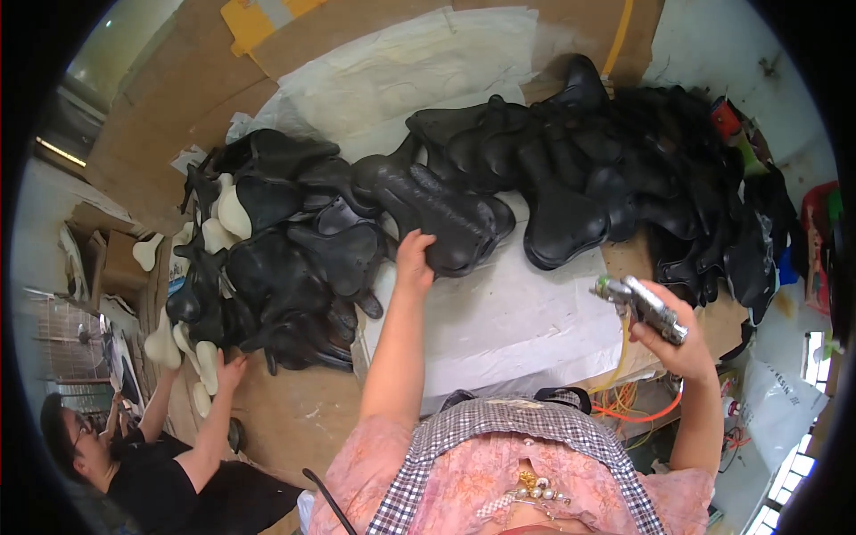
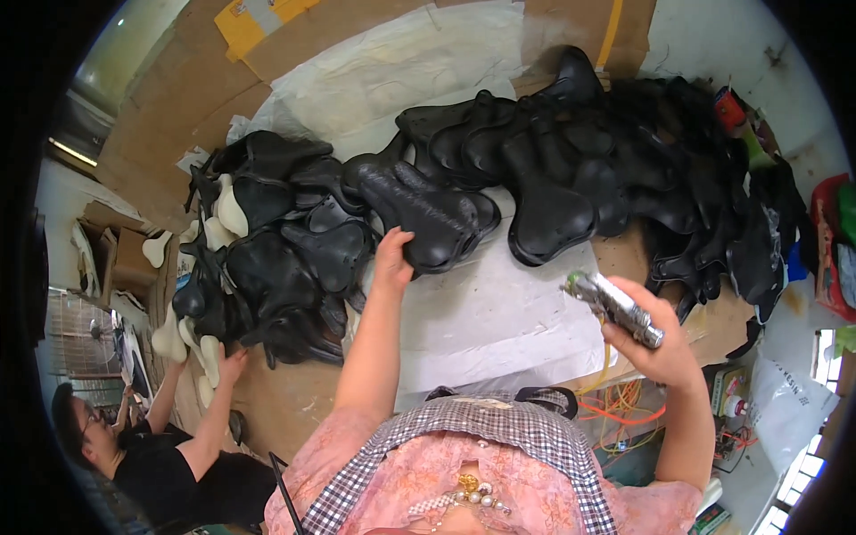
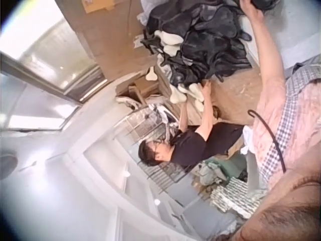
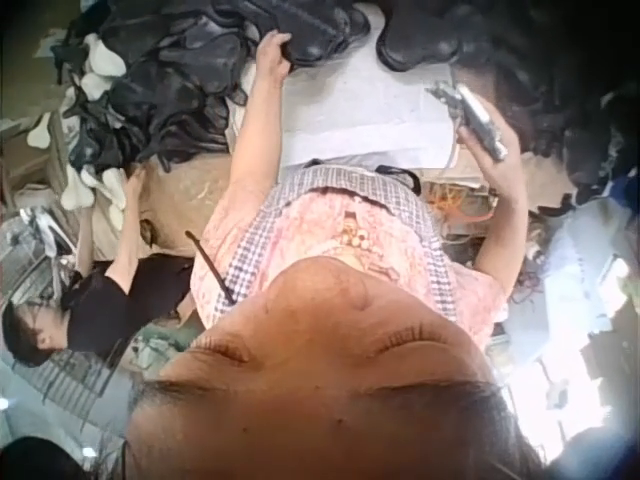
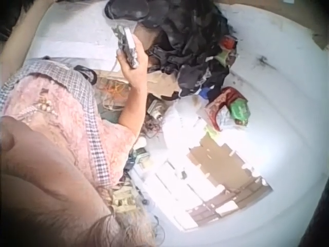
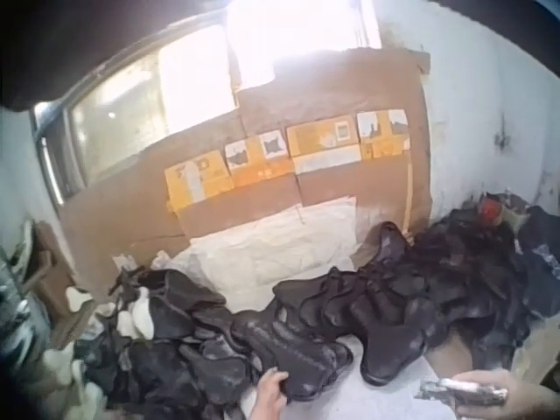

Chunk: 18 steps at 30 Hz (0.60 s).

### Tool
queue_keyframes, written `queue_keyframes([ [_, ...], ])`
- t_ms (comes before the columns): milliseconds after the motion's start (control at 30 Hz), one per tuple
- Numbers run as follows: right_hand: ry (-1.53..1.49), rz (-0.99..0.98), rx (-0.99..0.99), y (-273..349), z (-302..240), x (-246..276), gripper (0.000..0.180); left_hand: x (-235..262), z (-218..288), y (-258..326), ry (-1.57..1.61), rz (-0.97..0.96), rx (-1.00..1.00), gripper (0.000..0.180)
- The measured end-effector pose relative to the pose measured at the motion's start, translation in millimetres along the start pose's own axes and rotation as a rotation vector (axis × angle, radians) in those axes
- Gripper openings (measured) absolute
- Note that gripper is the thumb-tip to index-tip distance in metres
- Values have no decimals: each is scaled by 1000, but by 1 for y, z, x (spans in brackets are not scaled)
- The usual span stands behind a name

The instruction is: Organizing, stacking, and cleaning black bicycle seat components on a factory workbench.

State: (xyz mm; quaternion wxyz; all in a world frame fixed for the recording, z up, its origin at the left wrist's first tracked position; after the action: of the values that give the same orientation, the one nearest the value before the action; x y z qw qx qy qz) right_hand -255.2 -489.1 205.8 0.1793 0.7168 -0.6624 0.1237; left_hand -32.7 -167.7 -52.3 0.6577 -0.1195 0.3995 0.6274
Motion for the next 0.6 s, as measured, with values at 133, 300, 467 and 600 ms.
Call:
queue_keyframes([
  [133, -72, 10, -112, 21, 1, 0, 50, -46, -14, -27, -1171, 192, -185, 29],
  [300, -139, -15, -65, 22, 13, -21, 53, -68, -16, -29, -1091, 377, -274, 22],
  [467, -126, -87, -53, 17, 6, -34, 53, -88, 77, 22, -473, 224, -380, 22],
  [600, 10, -132, 1, 5, -7, -50, 48, -39, 203, 69, 264, 128, -680, 26],
])
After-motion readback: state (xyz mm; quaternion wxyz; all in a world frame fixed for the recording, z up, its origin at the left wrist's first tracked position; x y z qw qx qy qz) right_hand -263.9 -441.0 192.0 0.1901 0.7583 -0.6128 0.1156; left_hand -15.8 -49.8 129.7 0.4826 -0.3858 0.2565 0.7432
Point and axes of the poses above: each hand's wrist, its own y-axis away from the middle knuckle, its own x-axis out of the back of the hand, z = x × y, the point moved 2 cm from there along -y, towards the middle knuckle, and after that the axes turned 1 degree about y, right-handed, at the moved point
